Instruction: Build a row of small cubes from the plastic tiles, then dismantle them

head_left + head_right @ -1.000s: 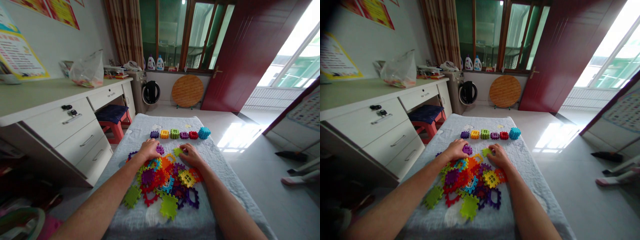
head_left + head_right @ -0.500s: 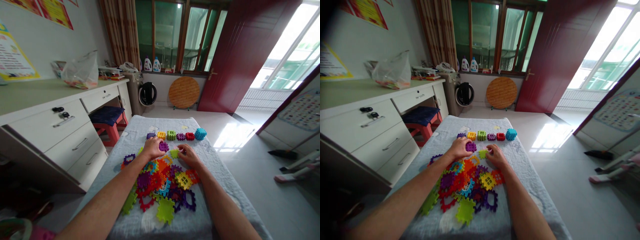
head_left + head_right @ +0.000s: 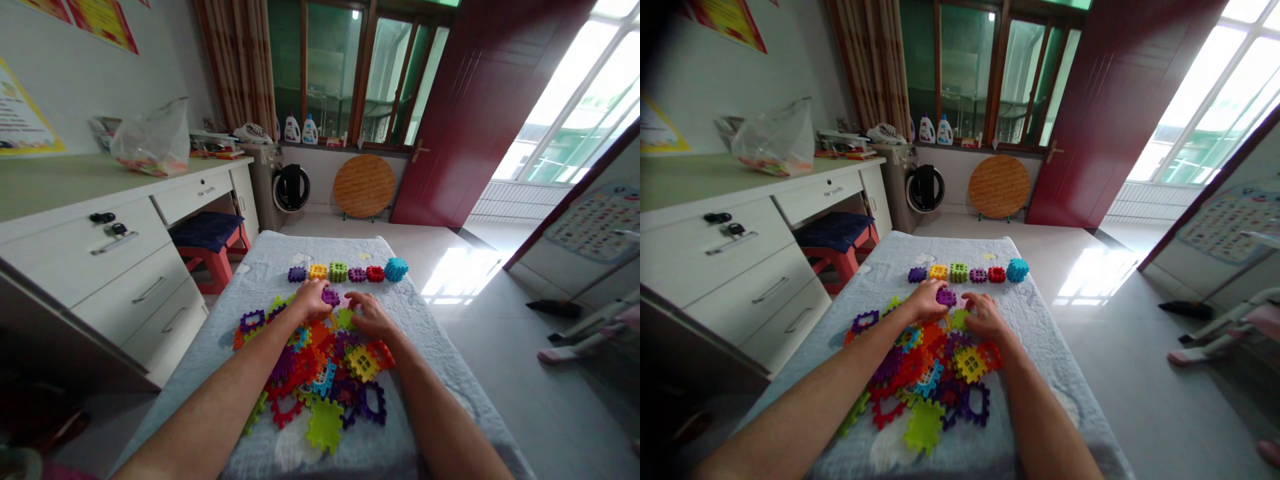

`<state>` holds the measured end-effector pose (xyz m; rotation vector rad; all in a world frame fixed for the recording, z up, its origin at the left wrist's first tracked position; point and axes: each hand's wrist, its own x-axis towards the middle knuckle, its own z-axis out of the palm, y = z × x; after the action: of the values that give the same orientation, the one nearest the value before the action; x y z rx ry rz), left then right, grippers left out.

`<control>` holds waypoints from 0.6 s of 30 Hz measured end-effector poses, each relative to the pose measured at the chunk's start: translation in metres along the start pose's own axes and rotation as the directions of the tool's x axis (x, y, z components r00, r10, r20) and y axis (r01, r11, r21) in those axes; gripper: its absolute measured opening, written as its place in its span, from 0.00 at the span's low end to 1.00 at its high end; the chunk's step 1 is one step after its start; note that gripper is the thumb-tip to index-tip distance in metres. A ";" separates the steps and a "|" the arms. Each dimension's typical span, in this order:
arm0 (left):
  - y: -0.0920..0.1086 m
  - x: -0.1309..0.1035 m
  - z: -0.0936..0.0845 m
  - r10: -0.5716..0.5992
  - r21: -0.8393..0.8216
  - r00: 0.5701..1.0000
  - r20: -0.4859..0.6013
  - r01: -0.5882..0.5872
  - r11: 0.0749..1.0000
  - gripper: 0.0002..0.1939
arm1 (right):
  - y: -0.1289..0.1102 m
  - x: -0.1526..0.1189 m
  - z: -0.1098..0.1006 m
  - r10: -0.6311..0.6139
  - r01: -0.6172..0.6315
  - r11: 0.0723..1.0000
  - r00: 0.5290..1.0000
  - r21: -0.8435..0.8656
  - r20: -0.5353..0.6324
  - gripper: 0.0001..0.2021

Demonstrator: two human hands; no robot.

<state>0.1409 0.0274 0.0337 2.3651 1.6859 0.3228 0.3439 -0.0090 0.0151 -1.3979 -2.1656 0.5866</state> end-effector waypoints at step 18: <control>-0.038 -0.065 -0.041 0.044 -0.156 0.990 -0.131 -0.064 0.986 0.25 | -0.010 0.038 -0.003 -0.112 0.130 0.968 0.989 -0.217 0.093 0.25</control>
<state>0.0735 -0.0194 0.0576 2.3188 1.5843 0.6068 0.3255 0.0222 0.0298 -1.3601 -2.4230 0.3690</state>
